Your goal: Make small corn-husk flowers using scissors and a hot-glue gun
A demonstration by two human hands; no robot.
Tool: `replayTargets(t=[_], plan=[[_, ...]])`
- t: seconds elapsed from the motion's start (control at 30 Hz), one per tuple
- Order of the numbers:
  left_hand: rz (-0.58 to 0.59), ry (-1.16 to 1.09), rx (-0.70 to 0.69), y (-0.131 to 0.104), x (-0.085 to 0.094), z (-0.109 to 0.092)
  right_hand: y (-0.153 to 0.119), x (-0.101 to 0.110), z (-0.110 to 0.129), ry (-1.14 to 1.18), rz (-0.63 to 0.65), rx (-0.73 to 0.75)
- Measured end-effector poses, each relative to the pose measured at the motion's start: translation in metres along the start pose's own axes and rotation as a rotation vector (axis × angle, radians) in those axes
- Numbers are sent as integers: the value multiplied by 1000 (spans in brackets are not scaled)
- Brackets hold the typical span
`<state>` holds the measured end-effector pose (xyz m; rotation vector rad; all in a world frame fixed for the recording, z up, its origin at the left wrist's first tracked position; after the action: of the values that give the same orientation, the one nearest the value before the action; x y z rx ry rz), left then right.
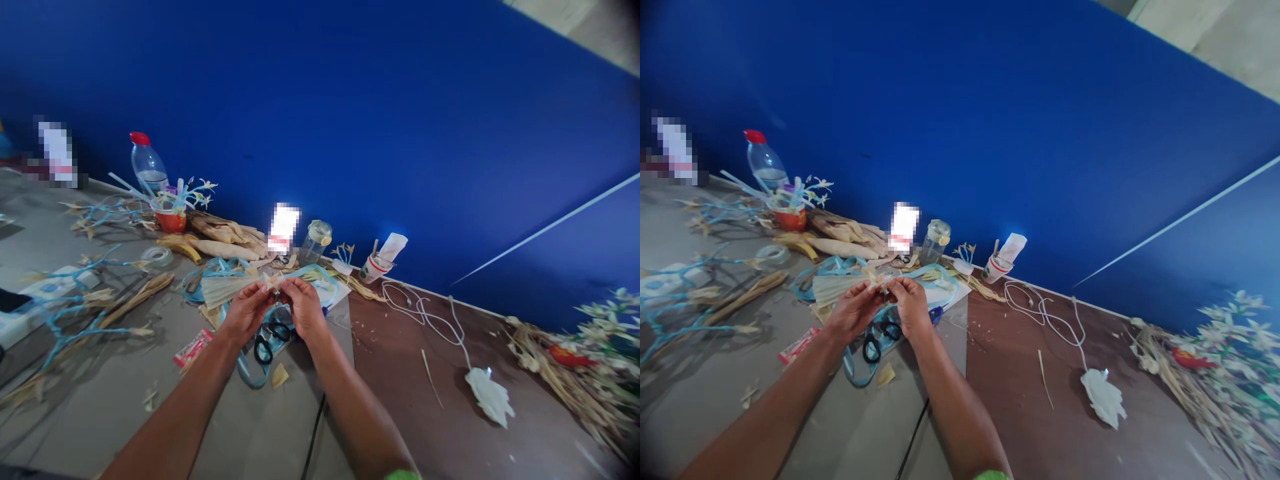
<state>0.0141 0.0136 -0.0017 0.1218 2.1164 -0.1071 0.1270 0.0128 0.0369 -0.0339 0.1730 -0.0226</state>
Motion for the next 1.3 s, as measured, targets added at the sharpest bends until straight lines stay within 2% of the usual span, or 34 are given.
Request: replayTargets(t=[0.1,0.3,0.43,0.5,0.63,0.73,0.8,0.97,1.07,1.13,1.27,1.3], plan=[[-34,-35,-69,1,-2,-5,3,8,2,-171,-86,85],[-201,-72,-285,8,3,-19,12,32,8,-827,-260,347],[-268,-46,-381,9,6,-24,12,39,12,-1050,-371,429],[-272,-41,-388,8,5,-25,10,34,12,-1116,-287,482],[-253,-45,-410,8,6,-25,2,14,3,-1344,117,588],[-230,-52,-420,10,8,-25,-2,6,-7,-1529,365,539],[-232,-54,-416,11,10,-24,-1,9,-11,-1647,382,459],[-259,-49,-365,12,15,-22,5,32,-3,-1807,152,297],[-270,-46,-372,13,17,-21,6,29,2,-1722,58,339],[-279,-30,-385,13,17,-21,5,18,1,-1627,100,428],[-287,39,-460,13,14,-21,0,-5,-15,-1568,403,511],[-288,63,-484,12,14,-21,-1,-7,-18,-1588,446,511]])
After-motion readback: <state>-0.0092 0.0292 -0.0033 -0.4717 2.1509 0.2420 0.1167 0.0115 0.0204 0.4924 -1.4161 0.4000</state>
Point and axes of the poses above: each hand's wrist, its own y-axis towards the middle knuckle, its own x-axis out of the back of the hand, z = x × y, the point moved 2 cm from there along y, towards the middle knuckle, and after that the axes turned 6 degrees about -y, right-handed, at the moved point
